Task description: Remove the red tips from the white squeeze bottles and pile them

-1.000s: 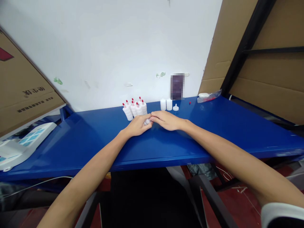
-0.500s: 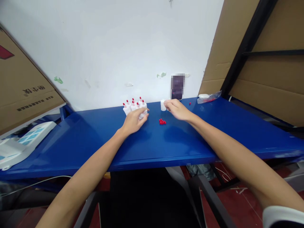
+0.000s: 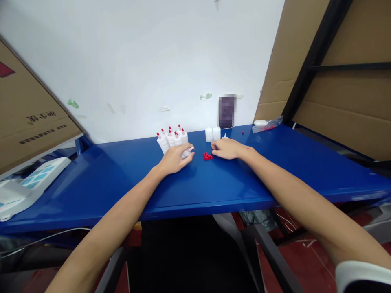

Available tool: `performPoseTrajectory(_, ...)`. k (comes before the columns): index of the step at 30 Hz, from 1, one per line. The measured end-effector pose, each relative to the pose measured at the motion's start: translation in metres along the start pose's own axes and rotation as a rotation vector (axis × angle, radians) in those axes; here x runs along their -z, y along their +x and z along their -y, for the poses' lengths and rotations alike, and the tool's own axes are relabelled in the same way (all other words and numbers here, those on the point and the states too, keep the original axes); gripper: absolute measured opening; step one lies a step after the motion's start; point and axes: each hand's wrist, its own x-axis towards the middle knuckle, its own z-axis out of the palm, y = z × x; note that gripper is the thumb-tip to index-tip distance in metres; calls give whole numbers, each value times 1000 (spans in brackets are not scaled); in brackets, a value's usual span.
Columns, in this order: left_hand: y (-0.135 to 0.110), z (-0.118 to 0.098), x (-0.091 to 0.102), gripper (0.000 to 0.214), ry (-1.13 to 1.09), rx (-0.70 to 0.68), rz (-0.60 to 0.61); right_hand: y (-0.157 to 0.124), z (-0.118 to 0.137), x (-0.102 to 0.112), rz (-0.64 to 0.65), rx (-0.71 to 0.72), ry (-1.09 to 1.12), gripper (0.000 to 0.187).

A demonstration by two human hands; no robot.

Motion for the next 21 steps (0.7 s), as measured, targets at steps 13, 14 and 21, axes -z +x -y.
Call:
performPoseTrajectory(13,-1,3,-4,26,6,-5,22,-2,5,2,-3,125,101,20)
performPoseTrajectory(14,-1,3,-4,26,7,-6,23,-2,6,2,-3,136,111,20)
performPoseTrajectory(21,0,2,-2,26,38,13,37,-1,8,1,13,166,176,14)
